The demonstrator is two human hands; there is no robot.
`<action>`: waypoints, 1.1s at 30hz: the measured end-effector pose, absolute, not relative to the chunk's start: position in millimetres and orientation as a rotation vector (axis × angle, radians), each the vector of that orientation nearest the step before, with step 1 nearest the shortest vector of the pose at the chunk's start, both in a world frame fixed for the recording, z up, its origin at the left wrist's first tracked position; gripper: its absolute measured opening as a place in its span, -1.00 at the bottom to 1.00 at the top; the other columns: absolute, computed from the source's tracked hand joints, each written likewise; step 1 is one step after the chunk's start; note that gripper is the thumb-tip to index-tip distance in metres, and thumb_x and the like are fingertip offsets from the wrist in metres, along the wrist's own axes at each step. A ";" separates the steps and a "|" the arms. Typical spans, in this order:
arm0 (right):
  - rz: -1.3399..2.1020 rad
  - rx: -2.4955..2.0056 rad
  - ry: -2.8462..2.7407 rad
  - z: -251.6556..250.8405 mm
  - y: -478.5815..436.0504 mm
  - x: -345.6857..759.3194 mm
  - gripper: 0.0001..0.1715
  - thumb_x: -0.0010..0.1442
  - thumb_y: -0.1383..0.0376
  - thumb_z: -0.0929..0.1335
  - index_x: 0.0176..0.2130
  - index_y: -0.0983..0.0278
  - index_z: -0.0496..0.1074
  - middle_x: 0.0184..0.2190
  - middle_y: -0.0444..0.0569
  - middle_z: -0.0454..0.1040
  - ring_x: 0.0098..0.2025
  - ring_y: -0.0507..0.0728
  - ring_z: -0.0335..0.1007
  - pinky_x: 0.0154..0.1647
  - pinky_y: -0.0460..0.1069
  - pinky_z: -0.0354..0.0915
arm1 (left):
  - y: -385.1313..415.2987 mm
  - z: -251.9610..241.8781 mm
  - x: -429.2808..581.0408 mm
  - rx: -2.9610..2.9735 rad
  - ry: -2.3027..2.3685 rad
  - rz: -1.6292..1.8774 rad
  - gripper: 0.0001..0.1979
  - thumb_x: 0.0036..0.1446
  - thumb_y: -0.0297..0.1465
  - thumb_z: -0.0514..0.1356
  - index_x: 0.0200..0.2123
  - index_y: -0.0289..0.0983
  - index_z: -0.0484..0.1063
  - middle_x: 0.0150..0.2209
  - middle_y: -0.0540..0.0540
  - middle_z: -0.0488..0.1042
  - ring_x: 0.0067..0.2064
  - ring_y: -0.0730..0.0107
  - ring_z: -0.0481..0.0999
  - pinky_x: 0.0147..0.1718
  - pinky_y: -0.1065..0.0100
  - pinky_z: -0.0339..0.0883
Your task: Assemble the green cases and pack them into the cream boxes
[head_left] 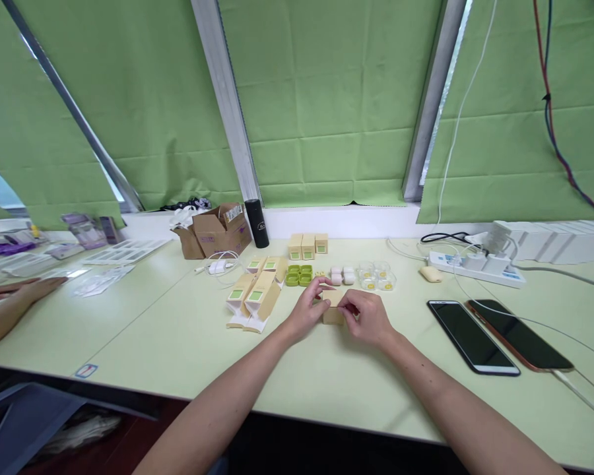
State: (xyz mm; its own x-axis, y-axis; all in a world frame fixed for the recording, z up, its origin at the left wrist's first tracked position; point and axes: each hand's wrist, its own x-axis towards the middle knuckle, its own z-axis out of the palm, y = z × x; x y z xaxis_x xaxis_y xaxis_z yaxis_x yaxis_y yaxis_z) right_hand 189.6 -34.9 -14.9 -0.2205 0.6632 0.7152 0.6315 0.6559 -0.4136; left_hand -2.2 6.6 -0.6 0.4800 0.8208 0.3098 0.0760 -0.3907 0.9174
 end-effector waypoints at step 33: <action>0.137 -1.531 -1.901 -7.7 -26.0 200.6 -0.51 0.26 0.40 0.25 0.17 0.17 0.25 -0.30 -0.11 0.61 -0.39 0.12 0.48 -0.40 -0.04 0.09 | 17.6 -5.3 -0.7 1.578 0.936 1.247 -0.75 0.15 -0.43 0.17 -0.07 -0.21 0.38 -0.30 -0.02 0.52 -0.34 0.42 0.44 -0.24 0.35 0.31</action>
State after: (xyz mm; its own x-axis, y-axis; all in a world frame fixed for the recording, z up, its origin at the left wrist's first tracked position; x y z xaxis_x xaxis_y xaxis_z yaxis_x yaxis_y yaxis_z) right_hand 200.6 -26.0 -7.7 -0.0740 0.8964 0.4370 0.8245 0.3015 -0.4788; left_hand -0.7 17.6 -5.3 0.2082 0.9296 0.3043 0.0332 -0.3176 0.9476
